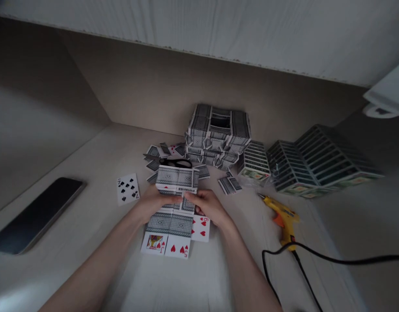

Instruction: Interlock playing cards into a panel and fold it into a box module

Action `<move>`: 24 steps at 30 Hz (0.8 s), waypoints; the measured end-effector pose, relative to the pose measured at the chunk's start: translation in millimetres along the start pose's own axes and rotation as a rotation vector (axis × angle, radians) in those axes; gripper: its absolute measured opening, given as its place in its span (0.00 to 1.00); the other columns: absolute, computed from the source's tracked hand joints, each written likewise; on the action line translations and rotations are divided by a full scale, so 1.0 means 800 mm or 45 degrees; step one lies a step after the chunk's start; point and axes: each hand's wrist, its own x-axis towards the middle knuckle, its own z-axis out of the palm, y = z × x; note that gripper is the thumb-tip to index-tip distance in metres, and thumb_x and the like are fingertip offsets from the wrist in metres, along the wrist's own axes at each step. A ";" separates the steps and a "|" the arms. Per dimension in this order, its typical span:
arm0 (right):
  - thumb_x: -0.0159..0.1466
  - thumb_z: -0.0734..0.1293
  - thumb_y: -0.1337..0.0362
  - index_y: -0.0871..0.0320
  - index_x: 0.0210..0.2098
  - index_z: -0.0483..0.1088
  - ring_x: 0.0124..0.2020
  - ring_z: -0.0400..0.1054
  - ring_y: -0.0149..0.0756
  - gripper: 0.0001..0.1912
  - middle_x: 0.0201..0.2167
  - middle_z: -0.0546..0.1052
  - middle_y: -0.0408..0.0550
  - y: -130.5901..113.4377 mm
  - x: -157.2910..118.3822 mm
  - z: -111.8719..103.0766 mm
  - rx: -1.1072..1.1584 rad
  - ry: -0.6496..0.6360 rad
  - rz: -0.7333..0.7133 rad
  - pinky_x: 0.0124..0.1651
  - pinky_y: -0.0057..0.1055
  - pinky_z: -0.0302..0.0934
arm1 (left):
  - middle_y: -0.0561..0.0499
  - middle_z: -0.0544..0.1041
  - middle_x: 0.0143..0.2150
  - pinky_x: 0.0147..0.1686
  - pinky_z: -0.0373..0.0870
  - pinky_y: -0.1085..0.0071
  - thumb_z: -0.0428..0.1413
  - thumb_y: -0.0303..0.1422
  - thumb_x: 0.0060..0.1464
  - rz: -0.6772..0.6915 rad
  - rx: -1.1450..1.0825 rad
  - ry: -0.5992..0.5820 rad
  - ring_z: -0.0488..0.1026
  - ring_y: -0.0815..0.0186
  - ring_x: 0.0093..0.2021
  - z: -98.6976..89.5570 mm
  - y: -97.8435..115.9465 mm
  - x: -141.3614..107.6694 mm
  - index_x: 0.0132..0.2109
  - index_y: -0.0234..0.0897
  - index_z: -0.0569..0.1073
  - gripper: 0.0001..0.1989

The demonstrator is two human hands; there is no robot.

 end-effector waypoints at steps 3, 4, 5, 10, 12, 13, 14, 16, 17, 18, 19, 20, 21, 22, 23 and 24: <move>0.50 0.62 0.36 0.59 0.16 0.62 0.12 0.52 0.24 0.30 0.10 0.62 0.38 0.005 0.000 -0.005 -0.008 -0.097 -0.035 0.17 0.24 0.44 | 0.46 0.80 0.36 0.39 0.71 0.62 0.67 0.31 0.28 -0.025 -0.009 -0.029 0.76 0.55 0.37 0.001 0.002 -0.001 0.35 0.32 0.77 0.20; 0.50 0.61 0.35 0.59 0.16 0.63 0.13 0.54 0.24 0.31 0.11 0.63 0.39 0.006 0.001 -0.006 0.019 -0.138 -0.032 0.17 0.24 0.46 | 0.46 0.80 0.36 0.39 0.71 0.62 0.67 0.31 0.28 -0.030 -0.018 -0.041 0.76 0.55 0.37 0.000 0.002 -0.002 0.36 0.31 0.77 0.21; 0.50 0.61 0.35 0.59 0.17 0.63 0.13 0.55 0.25 0.31 0.12 0.64 0.40 0.007 0.001 -0.007 0.045 -0.169 -0.031 0.18 0.24 0.47 | 0.46 0.80 0.37 0.39 0.71 0.62 0.67 0.31 0.28 -0.032 -0.023 -0.056 0.76 0.55 0.37 -0.001 0.002 -0.002 0.36 0.32 0.77 0.21; 0.50 0.62 0.36 0.58 0.14 0.62 0.12 0.53 0.24 0.30 0.10 0.63 0.39 0.004 -0.001 -0.005 -0.087 -0.113 -0.075 0.18 0.25 0.46 | 0.44 0.80 0.39 0.40 0.71 0.62 0.67 0.32 0.29 -0.025 0.008 -0.123 0.76 0.55 0.38 -0.007 -0.004 0.001 0.38 0.32 0.77 0.23; 0.51 0.61 0.36 0.58 0.12 0.60 0.11 0.51 0.24 0.30 0.08 0.60 0.38 0.003 -0.002 -0.002 -0.161 -0.063 -0.081 0.17 0.26 0.44 | 0.43 0.79 0.40 0.41 0.71 0.62 0.67 0.32 0.29 -0.031 0.026 -0.131 0.76 0.54 0.38 -0.008 -0.005 0.002 0.40 0.31 0.77 0.24; 0.51 0.61 0.36 0.57 0.11 0.59 0.11 0.50 0.24 0.31 0.08 0.59 0.38 0.004 -0.002 -0.001 -0.187 -0.042 -0.089 0.17 0.26 0.43 | 0.43 0.79 0.41 0.41 0.71 0.62 0.67 0.32 0.29 -0.034 0.033 -0.131 0.76 0.54 0.39 -0.009 -0.005 0.002 0.40 0.31 0.77 0.24; 0.52 0.61 0.37 0.57 0.11 0.58 0.11 0.49 0.24 0.31 0.07 0.57 0.37 0.005 -0.002 0.000 -0.211 -0.026 -0.102 0.17 0.26 0.42 | 0.43 0.79 0.41 0.42 0.70 0.62 0.67 0.32 0.30 -0.029 0.041 -0.128 0.76 0.55 0.39 -0.009 -0.005 0.002 0.40 0.31 0.77 0.24; 0.53 0.60 0.37 0.57 0.10 0.57 0.10 0.47 0.23 0.31 0.06 0.56 0.37 0.008 0.000 0.002 -0.254 -0.002 -0.137 0.16 0.26 0.41 | 0.44 0.79 0.41 0.43 0.70 0.62 0.67 0.32 0.29 -0.008 0.066 -0.103 0.75 0.54 0.40 -0.008 -0.004 0.002 0.39 0.32 0.78 0.23; 0.53 0.60 0.37 0.56 0.10 0.56 0.10 0.47 0.23 0.31 0.06 0.56 0.37 0.009 0.000 0.004 -0.272 0.016 -0.150 0.16 0.26 0.41 | 0.45 0.80 0.40 0.43 0.70 0.62 0.68 0.32 0.29 0.003 0.084 -0.085 0.75 0.54 0.41 -0.007 -0.004 0.002 0.38 0.32 0.78 0.23; 0.53 0.60 0.37 0.56 0.10 0.56 0.10 0.47 0.23 0.31 0.06 0.56 0.37 0.011 0.001 0.005 -0.286 0.039 -0.157 0.16 0.26 0.40 | 0.45 0.80 0.40 0.43 0.70 0.62 0.68 0.32 0.28 0.012 0.098 -0.065 0.75 0.53 0.41 -0.006 -0.003 0.001 0.38 0.32 0.78 0.23; 0.53 0.60 0.38 0.56 0.10 0.57 0.11 0.47 0.24 0.31 0.06 0.57 0.38 0.011 0.002 0.006 -0.292 0.066 -0.157 0.16 0.26 0.40 | 0.46 0.80 0.39 0.43 0.70 0.62 0.68 0.32 0.28 0.018 0.103 -0.042 0.75 0.53 0.41 -0.005 -0.003 0.001 0.37 0.32 0.78 0.22; 0.53 0.60 0.38 0.56 0.10 0.57 0.11 0.47 0.24 0.31 0.06 0.57 0.38 0.011 0.002 0.006 -0.288 0.093 -0.154 0.16 0.26 0.40 | 0.46 0.80 0.39 0.43 0.70 0.62 0.68 0.32 0.28 0.020 0.097 -0.025 0.75 0.53 0.41 -0.004 -0.003 0.000 0.37 0.33 0.78 0.22; 0.53 0.61 0.38 0.57 0.11 0.57 0.11 0.47 0.24 0.30 0.07 0.57 0.38 0.011 0.002 0.007 -0.275 0.113 -0.147 0.16 0.26 0.40 | 0.46 0.80 0.39 0.42 0.71 0.63 0.68 0.32 0.29 0.022 0.084 -0.013 0.75 0.54 0.41 -0.003 -0.003 0.000 0.37 0.33 0.78 0.21; 0.53 0.61 0.38 0.57 0.11 0.58 0.11 0.47 0.24 0.30 0.07 0.57 0.37 0.010 0.002 0.007 -0.257 0.116 -0.141 0.16 0.26 0.40 | 0.47 0.80 0.39 0.41 0.71 0.63 0.68 0.32 0.29 0.025 0.069 -0.013 0.75 0.54 0.41 -0.002 -0.003 -0.001 0.37 0.33 0.78 0.21; 0.52 0.62 0.38 0.57 0.12 0.59 0.12 0.48 0.24 0.29 0.08 0.58 0.38 0.009 0.001 0.006 -0.232 0.092 -0.138 0.17 0.26 0.41 | 0.47 0.80 0.39 0.41 0.71 0.63 0.67 0.33 0.30 0.029 0.053 -0.021 0.75 0.55 0.40 -0.002 -0.003 -0.001 0.37 0.33 0.78 0.21; 0.52 0.62 0.39 0.58 0.14 0.61 0.13 0.50 0.24 0.29 0.09 0.60 0.38 0.007 0.000 0.005 -0.207 0.039 -0.140 0.18 0.25 0.43 | 0.46 0.80 0.39 0.40 0.71 0.64 0.67 0.33 0.31 0.033 0.043 -0.033 0.75 0.55 0.40 -0.002 -0.003 -0.001 0.37 0.33 0.78 0.21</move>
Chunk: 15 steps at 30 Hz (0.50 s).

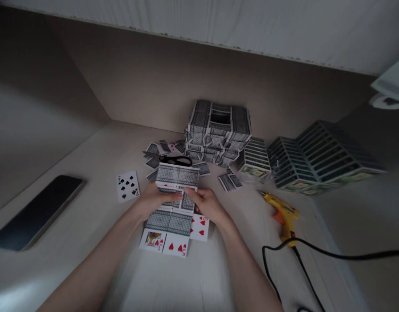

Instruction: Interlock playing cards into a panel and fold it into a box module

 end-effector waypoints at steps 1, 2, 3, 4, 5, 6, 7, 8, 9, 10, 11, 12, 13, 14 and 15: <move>0.52 0.63 0.40 0.59 0.16 0.64 0.15 0.52 0.25 0.28 0.11 0.63 0.39 -0.001 -0.001 -0.002 0.025 -0.067 -0.009 0.19 0.25 0.45 | 0.46 0.80 0.39 0.40 0.71 0.64 0.67 0.33 0.31 0.005 -0.006 -0.012 0.75 0.55 0.40 0.000 0.000 0.000 0.38 0.33 0.78 0.21; 0.52 0.63 0.40 0.60 0.18 0.66 0.17 0.54 0.25 0.27 0.14 0.65 0.39 -0.002 -0.002 -0.004 0.040 -0.143 -0.015 0.21 0.25 0.47 | 0.46 0.80 0.39 0.41 0.71 0.63 0.67 0.33 0.31 0.010 -0.011 -0.015 0.75 0.55 0.40 -0.001 0.000 0.000 0.38 0.33 0.78 0.21; 0.52 0.64 0.41 0.61 0.20 0.67 0.19 0.56 0.26 0.27 0.16 0.67 0.40 -0.002 -0.003 -0.006 0.045 -0.218 -0.012 0.22 0.24 0.49 | 0.45 0.80 0.39 0.40 0.71 0.63 0.67 0.33 0.31 0.014 -0.015 -0.006 0.75 0.55 0.40 -0.003 0.000 0.001 0.38 0.33 0.78 0.21; 0.52 0.64 0.41 0.62 0.22 0.68 0.20 0.56 0.26 0.26 0.17 0.68 0.40 -0.001 -0.003 -0.009 0.040 -0.280 0.004 0.23 0.24 0.50 | 0.45 0.80 0.39 0.40 0.71 0.63 0.67 0.33 0.31 0.015 -0.021 0.004 0.75 0.55 0.39 -0.004 0.000 0.001 0.38 0.32 0.77 0.22; 0.52 0.64 0.42 0.62 0.22 0.68 0.20 0.56 0.26 0.26 0.17 0.67 0.40 0.000 -0.004 -0.011 0.029 -0.325 0.030 0.23 0.24 0.49 | 0.45 0.80 0.39 0.40 0.71 0.63 0.67 0.33 0.30 0.009 -0.026 0.013 0.75 0.56 0.39 -0.005 0.000 0.002 0.39 0.32 0.77 0.22; 0.52 0.65 0.42 0.62 0.22 0.67 0.20 0.56 0.25 0.26 0.17 0.67 0.40 0.001 -0.003 -0.012 0.016 -0.352 0.057 0.23 0.24 0.48 | 0.45 0.80 0.39 0.40 0.71 0.63 0.67 0.33 0.30 0.000 -0.032 0.020 0.75 0.56 0.39 -0.007 0.000 0.002 0.39 0.33 0.77 0.23; 0.52 0.65 0.43 0.62 0.21 0.67 0.19 0.55 0.25 0.26 0.17 0.66 0.39 0.003 -0.003 -0.013 0.008 -0.367 0.077 0.22 0.24 0.47 | 0.45 0.80 0.39 0.39 0.71 0.63 0.67 0.33 0.31 -0.009 -0.036 0.026 0.75 0.56 0.38 -0.008 0.000 0.003 0.39 0.33 0.77 0.23; 0.52 0.66 0.43 0.62 0.21 0.67 0.19 0.54 0.24 0.25 0.16 0.65 0.38 0.004 -0.002 -0.013 0.003 -0.369 0.087 0.22 0.23 0.47 | 0.45 0.80 0.39 0.39 0.71 0.63 0.67 0.32 0.31 -0.016 -0.034 0.030 0.75 0.56 0.38 -0.009 0.000 0.003 0.40 0.33 0.77 0.23; 0.52 0.66 0.44 0.62 0.21 0.66 0.19 0.53 0.24 0.24 0.16 0.64 0.37 0.006 -0.001 -0.012 -0.005 -0.354 0.088 0.22 0.23 0.46 | 0.45 0.80 0.39 0.39 0.71 0.63 0.67 0.32 0.31 -0.019 -0.027 0.037 0.76 0.57 0.37 -0.010 0.000 0.004 0.39 0.33 0.77 0.23; 0.51 0.66 0.44 0.62 0.21 0.65 0.19 0.51 0.23 0.24 0.15 0.62 0.37 0.007 0.000 -0.010 -0.017 -0.330 0.083 0.22 0.23 0.45 | 0.45 0.79 0.39 0.39 0.71 0.63 0.67 0.32 0.31 -0.019 -0.015 0.047 0.76 0.57 0.37 -0.011 0.000 0.004 0.39 0.33 0.77 0.22; 0.51 0.67 0.45 0.61 0.20 0.64 0.18 0.50 0.23 0.24 0.15 0.61 0.36 0.007 0.001 -0.008 -0.034 -0.299 0.076 0.21 0.23 0.44 | 0.45 0.79 0.39 0.39 0.71 0.63 0.68 0.32 0.31 -0.012 0.001 0.057 0.76 0.57 0.37 -0.011 -0.001 0.005 0.38 0.33 0.77 0.22; 0.51 0.67 0.45 0.61 0.18 0.63 0.18 0.48 0.23 0.23 0.14 0.59 0.35 0.008 0.001 -0.006 -0.055 -0.265 0.073 0.21 0.23 0.43 | 0.45 0.79 0.40 0.39 0.71 0.63 0.68 0.32 0.31 -0.005 0.019 0.066 0.76 0.57 0.37 -0.012 -0.002 0.005 0.38 0.33 0.77 0.21; 0.51 0.67 0.45 0.60 0.17 0.62 0.18 0.47 0.22 0.24 0.14 0.57 0.35 0.007 0.001 -0.003 -0.075 -0.235 0.075 0.21 0.24 0.42 | 0.44 0.79 0.40 0.39 0.71 0.63 0.68 0.32 0.31 0.003 0.032 0.073 0.76 0.57 0.37 -0.013 -0.003 0.005 0.37 0.33 0.77 0.21; 0.51 0.67 0.46 0.60 0.17 0.60 0.18 0.47 0.23 0.24 0.14 0.57 0.35 0.007 0.001 -0.002 -0.090 -0.211 0.077 0.21 0.24 0.41 | 0.44 0.79 0.40 0.39 0.71 0.63 0.68 0.32 0.31 0.012 0.040 0.080 0.76 0.57 0.37 -0.014 -0.004 0.006 0.37 0.33 0.77 0.21; 0.51 0.66 0.46 0.59 0.16 0.60 0.18 0.47 0.23 0.23 0.14 0.56 0.35 0.006 0.001 0.000 -0.098 -0.194 0.080 0.21 0.24 0.41 | 0.45 0.79 0.40 0.39 0.71 0.63 0.68 0.32 0.31 0.020 0.043 0.087 0.76 0.57 0.37 -0.014 -0.005 0.006 0.37 0.33 0.77 0.21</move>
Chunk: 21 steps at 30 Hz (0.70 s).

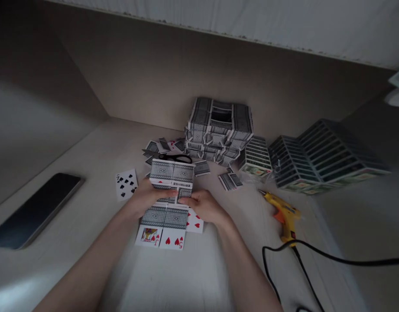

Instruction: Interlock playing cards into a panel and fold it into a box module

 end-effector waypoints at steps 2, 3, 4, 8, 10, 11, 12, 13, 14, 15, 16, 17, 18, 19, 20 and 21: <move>0.52 0.66 0.46 0.59 0.17 0.60 0.18 0.47 0.23 0.23 0.14 0.56 0.35 -0.002 -0.002 0.001 -0.002 0.004 0.011 0.21 0.24 0.40 | 0.45 0.79 0.39 0.39 0.71 0.63 0.68 0.32 0.30 0.008 -0.012 0.005 0.76 0.57 0.37 -0.001 0.000 0.000 0.37 0.33 0.77 0.20; 0.52 0.65 0.46 0.59 0.17 0.60 0.17 0.47 0.23 0.23 0.14 0.56 0.35 -0.003 -0.003 0.000 -0.007 -0.011 0.013 0.20 0.24 0.40 | 0.44 0.79 0.39 0.39 0.72 0.63 0.68 0.32 0.30 0.010 -0.024 0.011 0.76 0.57 0.37 -0.001 0.001 0.000 0.37 0.33 0.77 0.20; 0.52 0.65 0.46 0.59 0.17 0.60 0.17 0.47 0.23 0.23 0.14 0.56 0.35 -0.004 -0.004 -0.001 -0.017 -0.035 0.011 0.20 0.24 0.39 | 0.44 0.80 0.39 0.39 0.72 0.63 0.68 0.31 0.30 0.012 -0.038 0.020 0.76 0.57 0.37 -0.001 0.003 0.000 0.36 0.32 0.77 0.20; 0.52 0.66 0.46 0.59 0.16 0.58 0.17 0.45 0.22 0.24 0.14 0.55 0.35 -0.004 -0.004 -0.002 -0.043 -0.082 -0.030 0.20 0.24 0.39 | 0.45 0.79 0.42 0.40 0.72 0.63 0.67 0.30 0.30 0.024 -0.100 0.060 0.76 0.57 0.38 -0.001 0.007 0.000 0.38 0.33 0.77 0.22; 0.52 0.66 0.46 0.59 0.15 0.57 0.17 0.45 0.22 0.25 0.13 0.54 0.35 -0.003 -0.003 0.000 -0.007 -0.038 -0.046 0.20 0.25 0.39 | 0.45 0.78 0.44 0.41 0.71 0.62 0.67 0.30 0.31 0.031 -0.119 0.064 0.76 0.57 0.39 -0.001 0.006 0.000 0.40 0.33 0.77 0.23; 0.52 0.66 0.46 0.58 0.14 0.56 0.17 0.44 0.22 0.25 0.13 0.53 0.35 -0.003 -0.002 0.001 0.013 -0.019 -0.052 0.19 0.25 0.38 | 0.45 0.78 0.45 0.41 0.71 0.62 0.67 0.30 0.31 0.030 -0.123 0.067 0.76 0.57 0.39 -0.001 0.006 0.000 0.40 0.33 0.77 0.23; 0.51 0.66 0.46 0.58 0.14 0.55 0.17 0.43 0.22 0.26 0.13 0.52 0.35 -0.003 -0.002 0.002 0.030 -0.009 -0.056 0.19 0.25 0.38 | 0.45 0.78 0.45 0.42 0.71 0.62 0.67 0.30 0.31 0.025 -0.127 0.069 0.75 0.57 0.40 -0.001 0.005 0.001 0.41 0.33 0.76 0.23; 0.51 0.67 0.46 0.58 0.13 0.54 0.17 0.43 0.22 0.26 0.12 0.51 0.34 -0.003 -0.002 0.003 0.045 -0.009 -0.059 0.19 0.25 0.37 | 0.44 0.78 0.45 0.42 0.71 0.62 0.67 0.30 0.31 0.020 -0.134 0.067 0.75 0.57 0.40 -0.001 0.004 0.001 0.40 0.33 0.76 0.23; 0.50 0.67 0.46 0.58 0.12 0.54 0.16 0.42 0.22 0.26 0.12 0.51 0.34 -0.003 -0.002 0.003 0.062 -0.009 -0.061 0.19 0.25 0.36 | 0.44 0.78 0.45 0.42 0.71 0.62 0.67 0.30 0.31 0.017 -0.145 0.062 0.75 0.57 0.40 -0.001 0.003 0.002 0.40 0.33 0.76 0.23; 0.50 0.68 0.46 0.58 0.12 0.54 0.16 0.42 0.21 0.26 0.12 0.51 0.34 -0.004 -0.002 0.003 0.085 -0.008 -0.060 0.19 0.25 0.36 | 0.44 0.78 0.45 0.42 0.71 0.62 0.67 0.31 0.32 0.019 -0.163 0.053 0.75 0.57 0.40 -0.001 0.003 0.002 0.40 0.32 0.76 0.22; 0.49 0.68 0.47 0.59 0.13 0.56 0.16 0.43 0.21 0.26 0.12 0.53 0.34 -0.005 -0.003 0.002 0.113 -0.006 -0.058 0.19 0.25 0.37 | 0.43 0.78 0.46 0.42 0.71 0.62 0.67 0.32 0.33 0.023 -0.191 0.038 0.75 0.57 0.41 -0.002 0.003 0.003 0.40 0.32 0.76 0.22; 0.49 0.69 0.47 0.60 0.13 0.59 0.16 0.45 0.22 0.25 0.12 0.55 0.35 -0.006 -0.003 0.000 0.145 -0.002 -0.057 0.20 0.24 0.39 | 0.43 0.77 0.46 0.42 0.71 0.62 0.67 0.33 0.34 0.024 -0.232 0.015 0.75 0.57 0.41 -0.002 0.004 0.003 0.41 0.33 0.76 0.22; 0.48 0.69 0.47 0.61 0.15 0.62 0.17 0.47 0.22 0.24 0.12 0.57 0.35 -0.007 -0.004 -0.002 0.180 0.007 -0.056 0.20 0.24 0.41 | 0.43 0.77 0.46 0.42 0.71 0.62 0.66 0.34 0.36 0.016 -0.281 -0.013 0.75 0.57 0.41 -0.003 0.005 0.003 0.42 0.33 0.76 0.22; 0.48 0.69 0.47 0.61 0.16 0.65 0.17 0.49 0.22 0.23 0.13 0.60 0.36 -0.008 -0.004 -0.004 0.218 0.024 -0.055 0.20 0.24 0.42 | 0.43 0.78 0.45 0.41 0.71 0.62 0.66 0.35 0.37 -0.004 -0.331 -0.045 0.75 0.57 0.40 -0.004 0.006 0.003 0.43 0.33 0.75 0.22; 0.48 0.70 0.47 0.62 0.18 0.67 0.17 0.50 0.23 0.23 0.14 0.62 0.37 -0.009 -0.005 -0.006 0.259 0.047 -0.056 0.20 0.24 0.44 | 0.43 0.78 0.45 0.40 0.71 0.62 0.65 0.35 0.38 -0.035 -0.374 -0.088 0.76 0.56 0.40 -0.006 0.008 0.002 0.43 0.33 0.75 0.22; 0.47 0.70 0.46 0.62 0.19 0.68 0.17 0.51 0.23 0.22 0.14 0.63 0.37 -0.009 -0.004 -0.008 0.302 0.075 -0.061 0.21 0.24 0.44 | 0.42 0.78 0.44 0.40 0.71 0.61 0.65 0.36 0.39 -0.071 -0.403 -0.141 0.76 0.56 0.40 -0.007 0.008 0.002 0.44 0.33 0.75 0.22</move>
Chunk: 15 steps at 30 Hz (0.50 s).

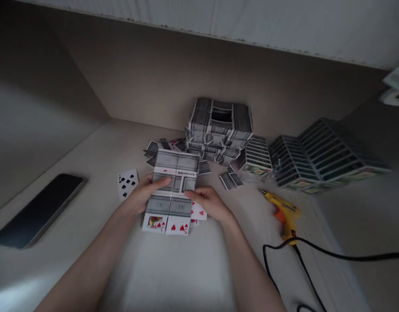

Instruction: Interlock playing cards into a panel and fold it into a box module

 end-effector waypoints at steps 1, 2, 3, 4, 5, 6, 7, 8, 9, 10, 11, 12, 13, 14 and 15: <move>0.47 0.70 0.46 0.62 0.19 0.68 0.17 0.51 0.23 0.23 0.14 0.64 0.37 0.001 0.000 -0.002 0.042 0.035 -0.013 0.20 0.24 0.45 | 0.42 0.78 0.44 0.39 0.71 0.61 0.65 0.35 0.38 -0.042 -0.006 -0.053 0.76 0.55 0.40 -0.001 0.001 -0.001 0.44 0.33 0.74 0.23; 0.47 0.70 0.46 0.62 0.19 0.68 0.16 0.51 0.23 0.23 0.13 0.64 0.37 0.002 0.001 -0.004 0.080 0.067 -0.028 0.20 0.24 0.44 | 0.42 0.78 0.43 0.40 0.71 0.60 0.66 0.35 0.37 -0.079 0.016 -0.106 0.76 0.54 0.40 -0.002 0.000 -0.001 0.44 0.33 0.75 0.23; 0.47 0.70 0.46 0.62 0.18 0.67 0.16 0.51 0.23 0.23 0.13 0.64 0.37 0.004 0.002 -0.005 0.109 0.089 -0.040 0.20 0.24 0.44 | 0.41 0.78 0.43 0.41 0.71 0.60 0.66 0.34 0.36 -0.105 0.058 -0.154 0.76 0.54 0.41 -0.003 0.000 -0.001 0.43 0.33 0.75 0.23; 0.47 0.70 0.47 0.61 0.17 0.66 0.16 0.51 0.23 0.23 0.13 0.63 0.37 0.006 0.004 -0.006 0.127 0.100 -0.047 0.19 0.24 0.44 | 0.41 0.78 0.44 0.42 0.71 0.60 0.67 0.33 0.34 -0.121 0.109 -0.189 0.75 0.53 0.42 -0.003 -0.001 -0.001 0.42 0.32 0.75 0.23; 0.47 0.71 0.47 0.61 0.16 0.65 0.15 0.51 0.23 0.23 0.12 0.63 0.37 0.009 0.005 -0.007 0.137 0.102 -0.051 0.19 0.24 0.43 | 0.41 0.78 0.44 0.43 0.70 0.60 0.67 0.32 0.33 -0.124 0.159 -0.201 0.75 0.53 0.43 -0.004 -0.003 0.000 0.42 0.32 0.76 0.23; 0.48 0.71 0.47 0.61 0.16 0.65 0.15 0.51 0.23 0.22 0.12 0.63 0.37 0.011 0.007 -0.008 0.152 0.103 -0.051 0.19 0.24 0.43 | 0.41 0.78 0.44 0.44 0.70 0.60 0.68 0.31 0.32 -0.116 0.198 -0.193 0.75 0.53 0.43 -0.004 -0.004 0.001 0.41 0.32 0.76 0.23; 0.48 0.71 0.47 0.61 0.17 0.66 0.15 0.53 0.24 0.22 0.13 0.64 0.37 0.013 0.008 -0.008 0.182 0.107 -0.049 0.19 0.24 0.45 | 0.42 0.78 0.43 0.45 0.70 0.60 0.68 0.31 0.32 -0.102 0.224 -0.168 0.75 0.54 0.43 -0.005 -0.005 0.002 0.40 0.32 0.76 0.23; 0.49 0.70 0.47 0.61 0.18 0.67 0.16 0.56 0.25 0.22 0.14 0.66 0.39 0.014 0.009 -0.009 0.235 0.114 -0.046 0.20 0.24 0.48 | 0.42 0.79 0.42 0.45 0.69 0.60 0.68 0.31 0.31 -0.081 0.229 -0.134 0.75 0.54 0.42 -0.005 -0.005 0.003 0.40 0.32 0.77 0.23; 0.51 0.69 0.46 0.61 0.20 0.69 0.18 0.60 0.27 0.22 0.16 0.69 0.41 0.014 0.009 -0.010 0.309 0.112 -0.042 0.22 0.25 0.52 | 0.43 0.79 0.41 0.45 0.69 0.60 0.68 0.31 0.30 -0.062 0.217 -0.093 0.75 0.54 0.41 -0.005 -0.005 0.004 0.39 0.32 0.77 0.23; 0.52 0.68 0.46 0.61 0.23 0.71 0.21 0.64 0.29 0.22 0.19 0.72 0.43 0.014 0.009 -0.012 0.398 0.096 -0.032 0.25 0.26 0.56 | 0.43 0.79 0.40 0.45 0.70 0.60 0.68 0.31 0.29 -0.048 0.194 -0.053 0.76 0.54 0.41 -0.006 -0.004 0.004 0.39 0.32 0.77 0.24; 0.53 0.67 0.46 0.61 0.26 0.72 0.24 0.67 0.32 0.22 0.22 0.75 0.45 0.013 0.008 -0.014 0.493 0.066 -0.016 0.28 0.28 0.60 | 0.44 0.80 0.39 0.45 0.70 0.59 0.69 0.30 0.28 -0.041 0.162 -0.021 0.76 0.54 0.41 -0.006 -0.003 0.005 0.39 0.32 0.76 0.24; 0.55 0.66 0.46 0.61 0.29 0.73 0.27 0.69 0.34 0.21 0.25 0.76 0.47 0.011 0.007 -0.017 0.578 0.010 0.005 0.32 0.31 0.62 | 0.44 0.80 0.39 0.45 0.70 0.59 0.69 0.30 0.27 -0.038 0.126 0.004 0.76 0.54 0.41 -0.007 -0.002 0.005 0.39 0.32 0.76 0.25; 0.56 0.66 0.47 0.60 0.32 0.73 0.30 0.71 0.36 0.20 0.28 0.77 0.49 0.010 0.005 -0.020 0.644 -0.048 0.026 0.34 0.33 0.64 | 0.44 0.80 0.38 0.44 0.70 0.59 0.69 0.31 0.27 -0.041 0.091 0.022 0.76 0.54 0.41 -0.007 -0.001 0.005 0.39 0.32 0.76 0.25; 0.57 0.65 0.48 0.60 0.35 0.73 0.33 0.71 0.38 0.20 0.31 0.78 0.50 0.009 0.003 -0.022 0.687 -0.106 0.037 0.36 0.36 0.65 | 0.44 0.80 0.37 0.44 0.70 0.59 0.69 0.31 0.27 -0.043 0.061 0.032 0.76 0.53 0.42 -0.008 0.001 0.005 0.39 0.32 0.76 0.25; 0.58 0.64 0.49 0.60 0.37 0.73 0.35 0.72 0.39 0.19 0.34 0.78 0.51 0.008 0.001 -0.024 0.707 -0.153 0.039 0.38 0.39 0.65 | 0.44 0.80 0.37 0.44 0.70 0.58 0.69 0.31 0.27 -0.046 0.040 0.038 0.76 0.53 0.42 -0.008 0.001 0.005 0.39 0.32 0.76 0.25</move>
